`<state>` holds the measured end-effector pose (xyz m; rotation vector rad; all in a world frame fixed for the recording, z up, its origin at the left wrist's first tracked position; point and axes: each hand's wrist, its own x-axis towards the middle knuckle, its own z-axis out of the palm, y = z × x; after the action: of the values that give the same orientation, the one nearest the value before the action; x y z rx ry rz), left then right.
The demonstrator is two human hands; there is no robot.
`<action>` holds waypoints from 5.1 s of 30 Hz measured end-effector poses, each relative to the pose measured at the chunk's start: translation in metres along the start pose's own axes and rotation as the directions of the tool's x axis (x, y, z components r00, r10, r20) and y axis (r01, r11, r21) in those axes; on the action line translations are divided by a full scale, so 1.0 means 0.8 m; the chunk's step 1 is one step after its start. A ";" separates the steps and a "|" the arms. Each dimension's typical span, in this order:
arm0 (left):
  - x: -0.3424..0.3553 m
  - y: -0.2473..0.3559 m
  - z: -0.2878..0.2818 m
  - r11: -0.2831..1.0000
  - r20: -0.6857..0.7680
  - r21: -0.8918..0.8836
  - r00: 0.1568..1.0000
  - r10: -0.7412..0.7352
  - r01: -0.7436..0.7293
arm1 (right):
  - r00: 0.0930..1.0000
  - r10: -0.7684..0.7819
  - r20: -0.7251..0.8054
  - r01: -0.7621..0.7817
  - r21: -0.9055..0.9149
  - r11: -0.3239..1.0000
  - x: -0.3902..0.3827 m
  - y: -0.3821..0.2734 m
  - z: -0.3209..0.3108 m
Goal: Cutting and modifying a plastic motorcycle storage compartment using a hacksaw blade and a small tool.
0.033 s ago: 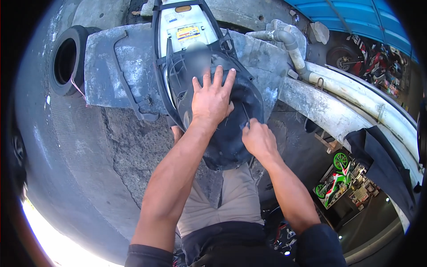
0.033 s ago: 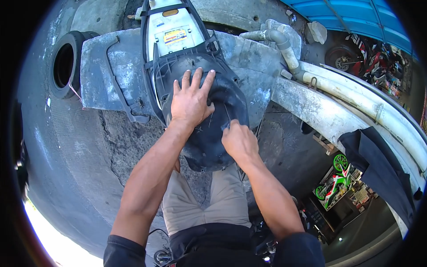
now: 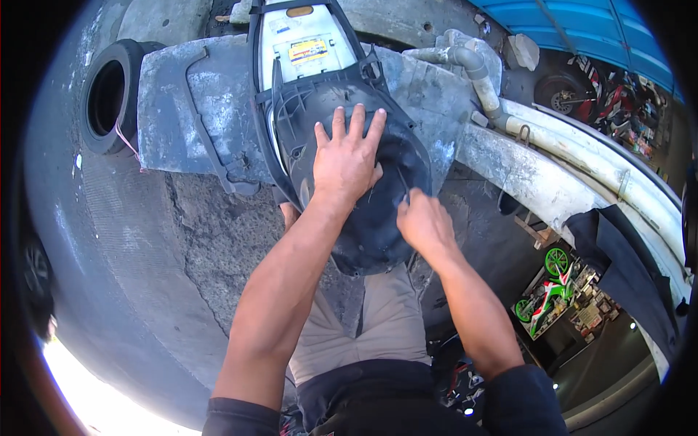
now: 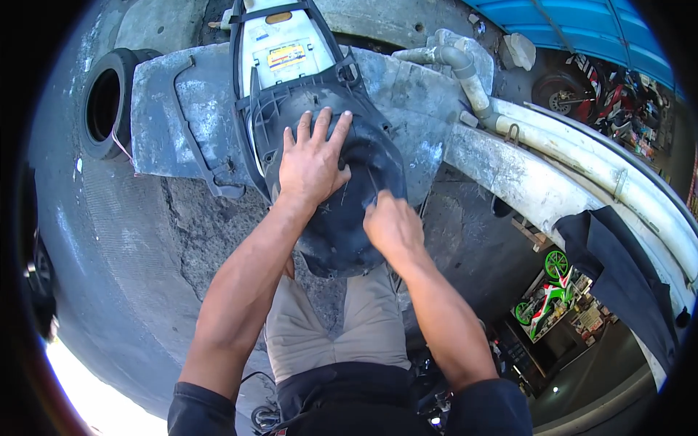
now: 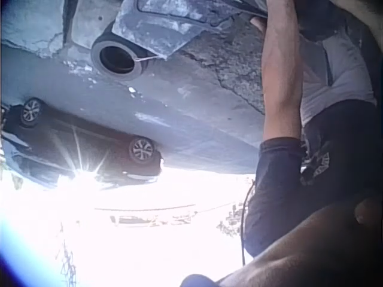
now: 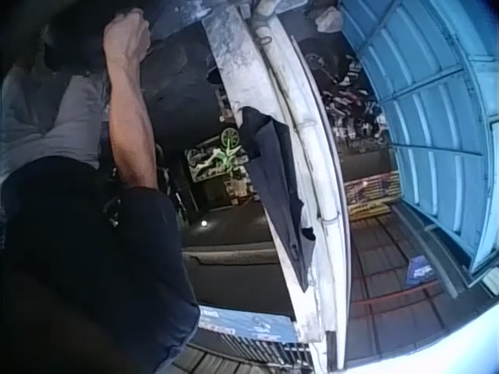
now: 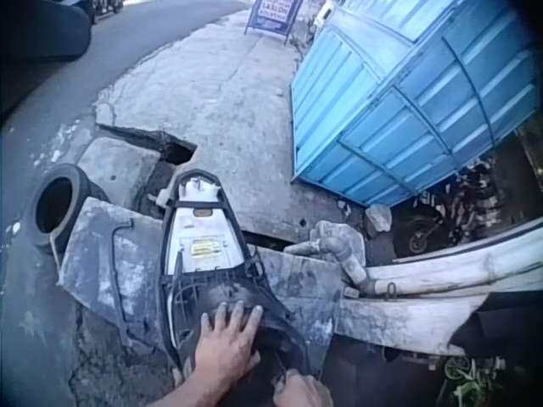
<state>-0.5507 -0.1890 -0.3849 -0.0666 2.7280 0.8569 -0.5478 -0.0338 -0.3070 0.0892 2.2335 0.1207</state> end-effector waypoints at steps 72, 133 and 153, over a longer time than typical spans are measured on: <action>0.003 -0.001 0.004 1.000 -0.007 0.014 1.000 -0.015 0.015 | 0.997 0.037 0.066 -0.040 0.055 0.998 -0.014 0.016 0.009; 0.006 0.004 0.009 1.000 -0.012 -0.020 1.000 0.002 -0.002 | 0.998 0.006 -0.058 -0.001 0.084 0.996 0.030 0.002 0.014; 0.007 -0.001 0.005 1.000 -0.029 -0.005 1.000 0.009 -0.009 | 0.999 0.044 -0.031 -0.040 0.119 0.992 0.005 0.010 0.016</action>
<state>-0.5546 -0.1866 -0.3900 -0.0686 2.7551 0.8722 -0.5402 -0.0250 -0.3173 0.2005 2.2721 0.0128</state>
